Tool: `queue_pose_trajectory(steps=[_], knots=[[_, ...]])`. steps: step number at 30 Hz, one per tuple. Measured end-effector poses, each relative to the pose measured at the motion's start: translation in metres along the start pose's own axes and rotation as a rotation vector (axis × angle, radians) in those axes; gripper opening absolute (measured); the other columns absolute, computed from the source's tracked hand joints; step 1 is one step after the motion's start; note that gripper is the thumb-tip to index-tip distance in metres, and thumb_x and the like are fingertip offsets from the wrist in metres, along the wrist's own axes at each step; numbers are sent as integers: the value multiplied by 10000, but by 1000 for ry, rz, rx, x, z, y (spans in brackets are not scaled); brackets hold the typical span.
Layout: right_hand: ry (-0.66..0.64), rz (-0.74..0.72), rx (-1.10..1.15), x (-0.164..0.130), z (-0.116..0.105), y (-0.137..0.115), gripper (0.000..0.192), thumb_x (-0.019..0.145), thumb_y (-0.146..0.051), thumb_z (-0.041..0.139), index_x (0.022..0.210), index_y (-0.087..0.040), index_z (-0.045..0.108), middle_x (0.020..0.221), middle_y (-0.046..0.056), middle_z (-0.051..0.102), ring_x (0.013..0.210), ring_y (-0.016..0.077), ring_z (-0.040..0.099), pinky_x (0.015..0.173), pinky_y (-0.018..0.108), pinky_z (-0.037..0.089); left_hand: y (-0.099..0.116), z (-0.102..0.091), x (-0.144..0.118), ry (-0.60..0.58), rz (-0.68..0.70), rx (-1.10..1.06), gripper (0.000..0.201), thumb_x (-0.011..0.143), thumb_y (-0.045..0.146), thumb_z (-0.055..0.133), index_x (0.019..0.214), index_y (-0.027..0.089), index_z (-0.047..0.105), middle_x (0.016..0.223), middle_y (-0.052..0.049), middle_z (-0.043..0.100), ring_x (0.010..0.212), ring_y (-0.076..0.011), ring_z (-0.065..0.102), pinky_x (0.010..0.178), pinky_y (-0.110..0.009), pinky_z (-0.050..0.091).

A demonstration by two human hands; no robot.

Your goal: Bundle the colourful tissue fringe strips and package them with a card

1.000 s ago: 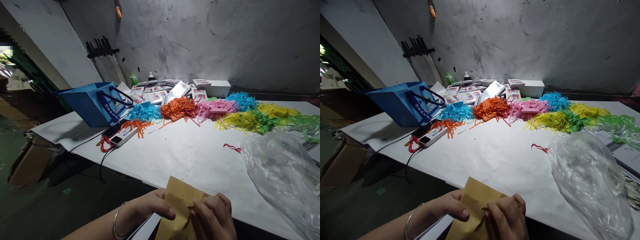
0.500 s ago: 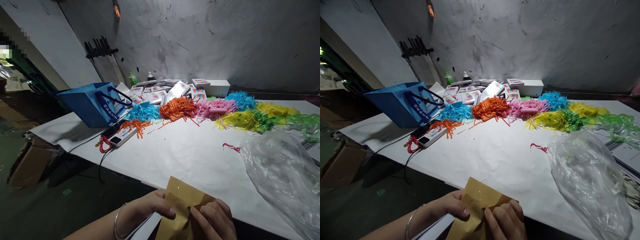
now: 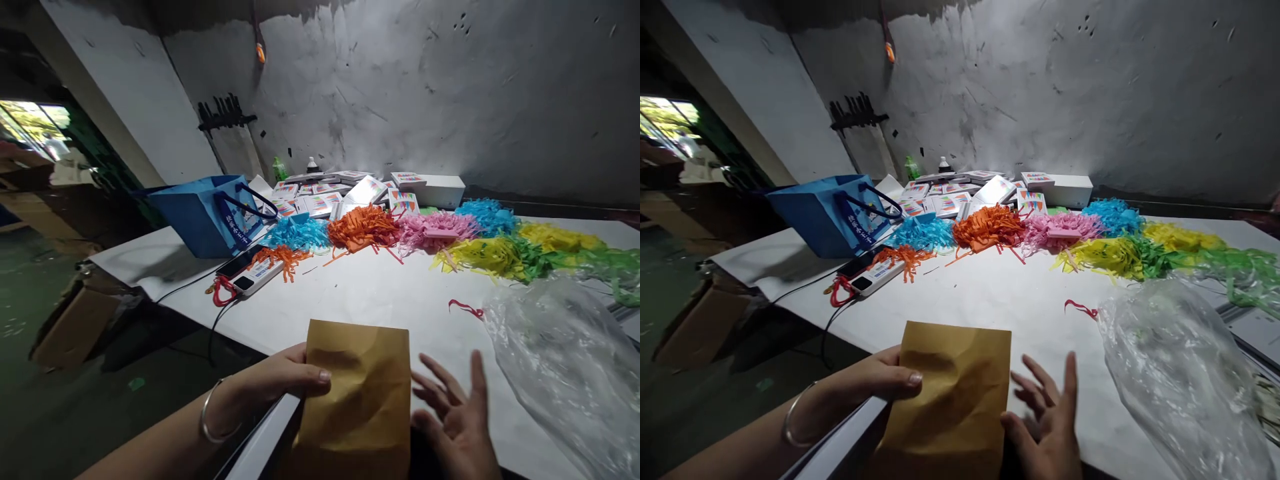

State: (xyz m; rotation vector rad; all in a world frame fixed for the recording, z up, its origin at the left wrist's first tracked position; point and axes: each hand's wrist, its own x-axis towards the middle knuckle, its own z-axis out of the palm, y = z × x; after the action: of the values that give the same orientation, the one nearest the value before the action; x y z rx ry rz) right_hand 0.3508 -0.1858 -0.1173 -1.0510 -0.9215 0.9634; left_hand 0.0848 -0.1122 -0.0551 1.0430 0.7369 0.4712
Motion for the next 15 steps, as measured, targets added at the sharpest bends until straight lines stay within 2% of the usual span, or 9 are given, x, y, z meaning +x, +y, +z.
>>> queue_pose_trajectory(steps=[2, 3, 5, 7, 8, 10, 12, 13, 15], knots=[[-95, 173, 131, 9, 15, -7, 1109, 798, -531, 789, 1572, -421, 3, 1147, 72, 690, 884, 249, 725, 772, 425, 598, 8, 7, 1, -29, 34, 87, 605, 753, 477, 810, 1279, 208, 679, 1224, -97, 727, 1130, -302, 658, 970, -402, 495], [-95, 202, 148, 18, 16, -10, 1116, 785, -513, 804, 1570, -423, 16, 1052, 44, 709, 817, 239, 728, 722, 402, 606, 11, 8, 1, -10, 75, 149, 674, 755, 531, 798, 1325, 206, 644, 1253, -110, 711, 1142, -304, 648, 970, -404, 495], [-21, 156, 70, 43, 7, -14, 1129, 758, -508, 818, 1570, -416, 41, 955, 12, 710, 803, 253, 733, 707, 405, 610, 19, 7, -1, 144, 179, 310, 769, 773, 608, 754, 1399, 203, 570, 1310, -132, 680, 1163, -297, 627, 979, -405, 486], [49, 56, -146, 73, -13, -15, 1175, 722, -562, 807, 1583, -371, 31, 1015, 42, 704, 900, 312, 732, 799, 502, 595, 27, 2, -7, 400, 253, 482, 721, 818, 625, 695, 1378, 187, 575, 1278, -134, 702, 1155, -281, 621, 998, -398, 466], [37, 26, -347, 87, -22, -15, 1217, 700, -603, 791, 1595, -307, 21, 1090, 97, 698, 968, 363, 719, 869, 573, 561, 32, 0, -12, 525, 277, 547, 668, 846, 627, 658, 1336, 176, 605, 1222, -128, 730, 1140, -275, 625, 1001, -393, 459], [69, -123, -762, 102, -31, -15, 1149, 722, -680, 692, 1602, -189, 140, 1322, 235, 600, 1227, 487, 570, 984, 678, 454, 41, 0, -21, 708, 327, 627, 593, 890, 638, 575, 1228, 160, 668, 1085, -113, 775, 1067, -269, 645, 971, -384, 466], [36, -278, -893, 93, -24, -16, 1037, 801, -692, 609, 1601, -207, 162, 1386, 231, 574, 1264, 480, 549, 955, 668, 492, 48, 7, -27, 846, 401, 659, 565, 926, 639, 506, 1161, 162, 699, 979, -93, 788, 952, -254, 660, 903, -370, 486], [-34, -337, -848, 79, -15, -18, 986, 839, -671, 599, 1602, -250, 139, 1338, 193, 628, 1186, 436, 627, 882, 611, 563, 49, 13, -29, 894, 445, 664, 557, 938, 634, 489, 1149, 166, 707, 950, -85, 788, 901, -244, 659, 869, -360, 493], [-333, -451, -639, 43, 8, -23, 940, 904, -568, 615, 1604, -299, 49, 1323, 125, 660, 1096, 319, 704, 848, 446, 623, 47, 29, -29, 939, 544, 654, 539, 956, 619, 476, 1114, 168, 725, 916, -78, 783, 838, -225, 654, 832, -343, 501]])
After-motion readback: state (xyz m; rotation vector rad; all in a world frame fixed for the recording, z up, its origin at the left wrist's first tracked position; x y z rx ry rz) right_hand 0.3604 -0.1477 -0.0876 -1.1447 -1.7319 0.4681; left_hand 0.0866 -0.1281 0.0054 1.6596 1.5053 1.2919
